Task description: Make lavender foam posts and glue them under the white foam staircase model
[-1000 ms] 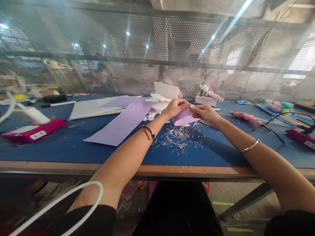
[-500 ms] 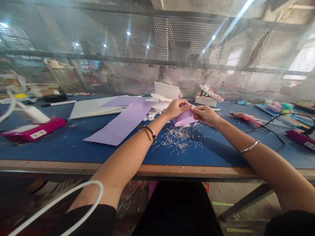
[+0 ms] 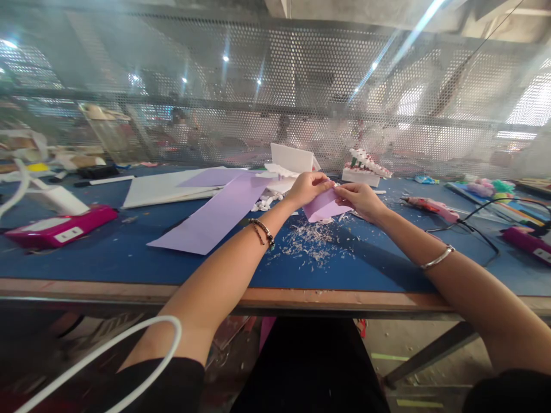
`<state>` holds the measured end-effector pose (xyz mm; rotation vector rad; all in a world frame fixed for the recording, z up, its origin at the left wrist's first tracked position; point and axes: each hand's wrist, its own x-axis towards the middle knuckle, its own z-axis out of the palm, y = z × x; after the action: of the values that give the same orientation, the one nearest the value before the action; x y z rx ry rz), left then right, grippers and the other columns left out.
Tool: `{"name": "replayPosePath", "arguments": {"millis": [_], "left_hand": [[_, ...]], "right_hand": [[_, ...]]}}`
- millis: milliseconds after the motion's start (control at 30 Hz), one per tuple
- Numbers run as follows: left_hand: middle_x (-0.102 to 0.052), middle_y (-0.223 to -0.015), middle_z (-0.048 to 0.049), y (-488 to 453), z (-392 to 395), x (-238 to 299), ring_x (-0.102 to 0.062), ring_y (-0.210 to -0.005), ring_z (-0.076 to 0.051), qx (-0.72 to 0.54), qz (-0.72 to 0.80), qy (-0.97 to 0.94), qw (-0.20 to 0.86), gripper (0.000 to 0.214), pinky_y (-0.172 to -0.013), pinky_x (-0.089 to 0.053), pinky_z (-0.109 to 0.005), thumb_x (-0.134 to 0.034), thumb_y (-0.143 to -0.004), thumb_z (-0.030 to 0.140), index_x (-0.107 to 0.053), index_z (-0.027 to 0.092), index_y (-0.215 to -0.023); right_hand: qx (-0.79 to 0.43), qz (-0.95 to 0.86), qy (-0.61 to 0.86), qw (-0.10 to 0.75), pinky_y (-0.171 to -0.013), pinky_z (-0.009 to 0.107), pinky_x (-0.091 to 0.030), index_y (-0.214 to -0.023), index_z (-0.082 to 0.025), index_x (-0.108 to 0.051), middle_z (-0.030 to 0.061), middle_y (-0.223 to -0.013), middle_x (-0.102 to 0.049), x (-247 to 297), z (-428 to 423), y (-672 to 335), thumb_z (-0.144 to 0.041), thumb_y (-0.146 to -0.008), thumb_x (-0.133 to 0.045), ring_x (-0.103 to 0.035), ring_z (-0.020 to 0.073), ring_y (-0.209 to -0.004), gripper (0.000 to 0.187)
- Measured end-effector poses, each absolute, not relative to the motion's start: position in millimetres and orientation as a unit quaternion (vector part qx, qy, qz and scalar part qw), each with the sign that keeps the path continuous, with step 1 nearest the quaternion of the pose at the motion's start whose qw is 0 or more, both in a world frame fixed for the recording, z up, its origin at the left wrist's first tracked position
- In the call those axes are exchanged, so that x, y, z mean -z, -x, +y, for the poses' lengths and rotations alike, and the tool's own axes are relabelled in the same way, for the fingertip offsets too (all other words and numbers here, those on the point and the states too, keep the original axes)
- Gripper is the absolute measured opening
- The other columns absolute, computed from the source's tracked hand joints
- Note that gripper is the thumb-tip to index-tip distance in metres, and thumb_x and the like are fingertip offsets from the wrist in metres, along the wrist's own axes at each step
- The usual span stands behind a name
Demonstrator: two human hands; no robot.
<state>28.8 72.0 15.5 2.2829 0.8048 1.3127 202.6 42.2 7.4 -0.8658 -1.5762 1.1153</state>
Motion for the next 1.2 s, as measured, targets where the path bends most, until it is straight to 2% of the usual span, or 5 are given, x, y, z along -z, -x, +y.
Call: {"name": "replayPosePath", "arguments": {"millis": [200,433,633,933,1200], "left_hand": [[-0.048,-0.057,0.0013,-29.0,73.0,-15.3,-0.038,-0.054,-0.008,-0.465,0.292,-0.820,0.162,0.040,-0.050,-0.025,-0.023,-0.054,-0.075,0.050,-0.060,0.012,-0.065],[-0.046,-0.055,0.0019,-28.8,68.1,-15.8,-0.036,-0.053,-0.009,-0.437,0.311,-0.835,0.120,0.036,-0.051,-0.024,-0.023,-0.055,-0.076,0.047,-0.061,0.013,-0.066],[-0.059,-0.065,-0.0021,-26.7,69.8,-16.1,-0.044,-0.059,-0.010,-0.419,0.303,-0.851,0.089,0.032,-0.056,-0.032,-0.024,-0.056,-0.077,0.044,-0.066,0.013,-0.075],[-0.068,-0.090,-0.0078,-31.0,68.8,-13.8,-0.058,-0.076,-0.012,-0.466,0.268,-0.830,0.146,0.027,-0.068,-0.043,-0.023,-0.059,-0.077,0.036,-0.065,0.014,-0.091],[-0.071,-0.089,-0.0058,-26.4,67.5,-19.2,-0.062,-0.079,-0.015,-0.389,0.261,-0.884,-0.008,0.025,-0.073,-0.043,-0.026,-0.054,-0.082,0.037,-0.069,0.019,-0.089]], "right_hand": [[-0.506,-0.611,0.354,0.495,-0.062,0.020,-0.047,-0.068,-0.015,-0.068,-0.0008,-0.060,-0.061,-10.2,38.7,-202.5,-0.027,-0.065,-0.071,-0.054,0.0053,-0.056,0.012],[-0.447,-0.640,0.397,0.483,-0.056,0.022,-0.046,-0.067,-0.014,-0.067,-0.0003,-0.055,-0.059,-9.4,40.5,-204.8,-0.033,-0.061,-0.074,-0.052,0.0062,-0.051,0.022],[-0.237,-0.739,0.415,0.475,-0.050,0.022,-0.041,-0.068,-0.013,-0.067,0.0014,-0.054,-0.059,-6.7,43.4,-207.5,-0.041,-0.068,-0.065,-0.053,0.0084,-0.051,0.028],[-0.078,-0.764,0.423,0.480,-0.056,0.023,-0.043,-0.072,-0.015,-0.068,0.0032,-0.059,-0.064,-8.1,40.6,-206.6,-0.033,-0.074,-0.059,-0.058,0.0111,-0.055,0.020],[-0.094,-0.786,0.427,0.437,-0.055,0.023,-0.042,-0.077,-0.014,-0.070,0.0032,-0.058,-0.064,-6.5,42.1,-208.3,-0.034,-0.077,-0.057,-0.058,0.0114,-0.054,0.023]]}}
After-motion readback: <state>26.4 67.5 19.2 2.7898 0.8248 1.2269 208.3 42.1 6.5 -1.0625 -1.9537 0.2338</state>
